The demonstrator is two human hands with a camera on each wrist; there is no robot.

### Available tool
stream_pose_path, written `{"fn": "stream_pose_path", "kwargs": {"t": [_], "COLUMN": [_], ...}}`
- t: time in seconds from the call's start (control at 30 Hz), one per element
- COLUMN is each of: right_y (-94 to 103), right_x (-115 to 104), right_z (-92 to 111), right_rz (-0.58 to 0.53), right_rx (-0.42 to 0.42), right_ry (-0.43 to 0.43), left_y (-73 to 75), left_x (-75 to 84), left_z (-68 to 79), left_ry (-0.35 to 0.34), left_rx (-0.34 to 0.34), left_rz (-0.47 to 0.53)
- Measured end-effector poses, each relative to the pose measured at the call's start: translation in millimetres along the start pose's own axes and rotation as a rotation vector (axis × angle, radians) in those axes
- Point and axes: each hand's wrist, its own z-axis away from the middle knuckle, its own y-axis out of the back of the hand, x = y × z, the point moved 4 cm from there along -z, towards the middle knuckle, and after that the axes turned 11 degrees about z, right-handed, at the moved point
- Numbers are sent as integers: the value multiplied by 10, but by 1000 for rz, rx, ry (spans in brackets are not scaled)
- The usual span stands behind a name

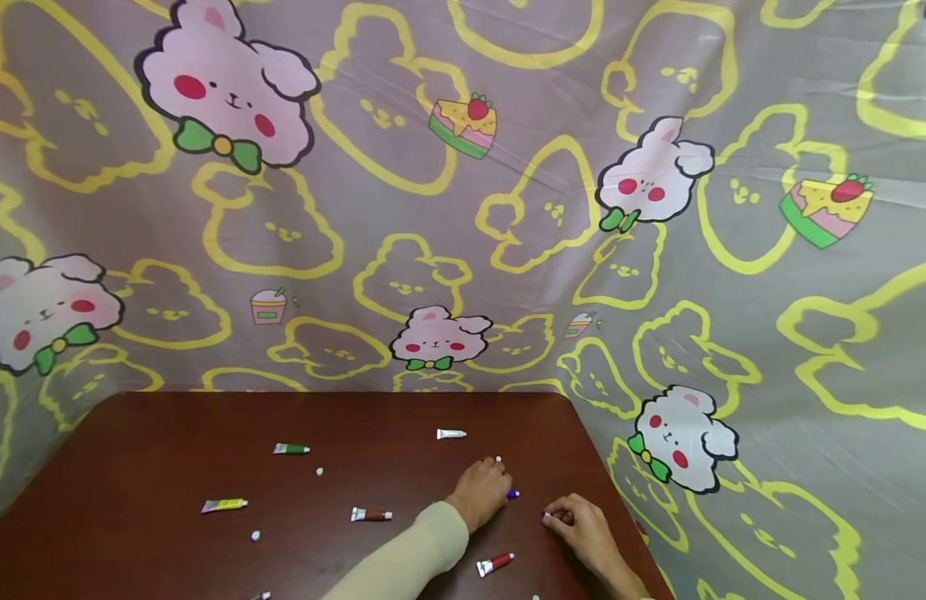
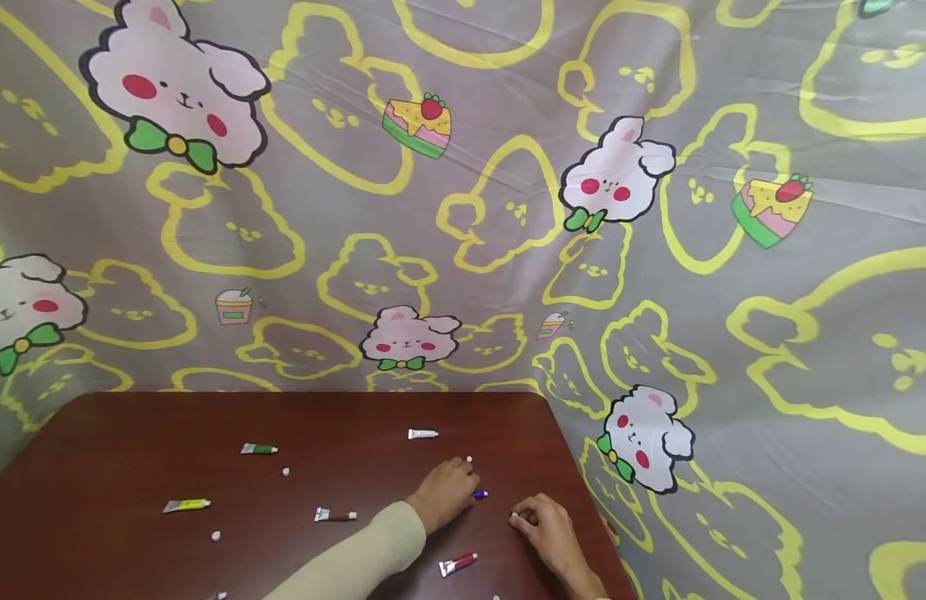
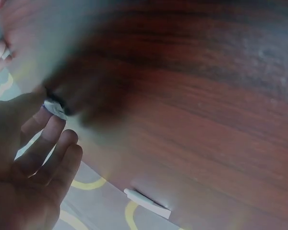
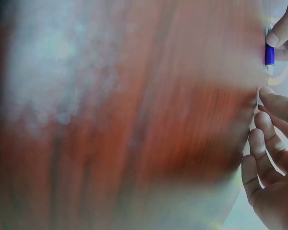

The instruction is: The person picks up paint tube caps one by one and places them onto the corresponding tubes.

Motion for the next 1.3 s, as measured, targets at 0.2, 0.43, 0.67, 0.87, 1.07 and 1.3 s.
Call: {"fn": "stream_pose_path", "kwargs": {"t": [0.2, 0.43, 0.67, 0.87, 1.07, 1.3], "right_y": [-38, -15, 23, 7, 7, 55], "right_x": [-89, -173, -238, -322, -445, -664], "right_z": [-27, -56, -102, -100, -95, -97], "right_rz": [-20, -40, -70, -76, -71, -82], "right_rx": [-10, -8, -37, -65, -62, -6], "right_ry": [28, 35, 7, 10, 51, 118], "left_y": [4, 83, 143, 220, 338, 552], "left_x": [-9, -90, -212, -318, -427, -481], "left_z": [62, 135, 238, 344, 480, 609], "left_ry": [-17, 1, -29, -25, -40, -87], "left_rx": [43, 48, 86, 63, 84, 102], "left_rz": [-63, 4, 18, 42, 66, 50]}}
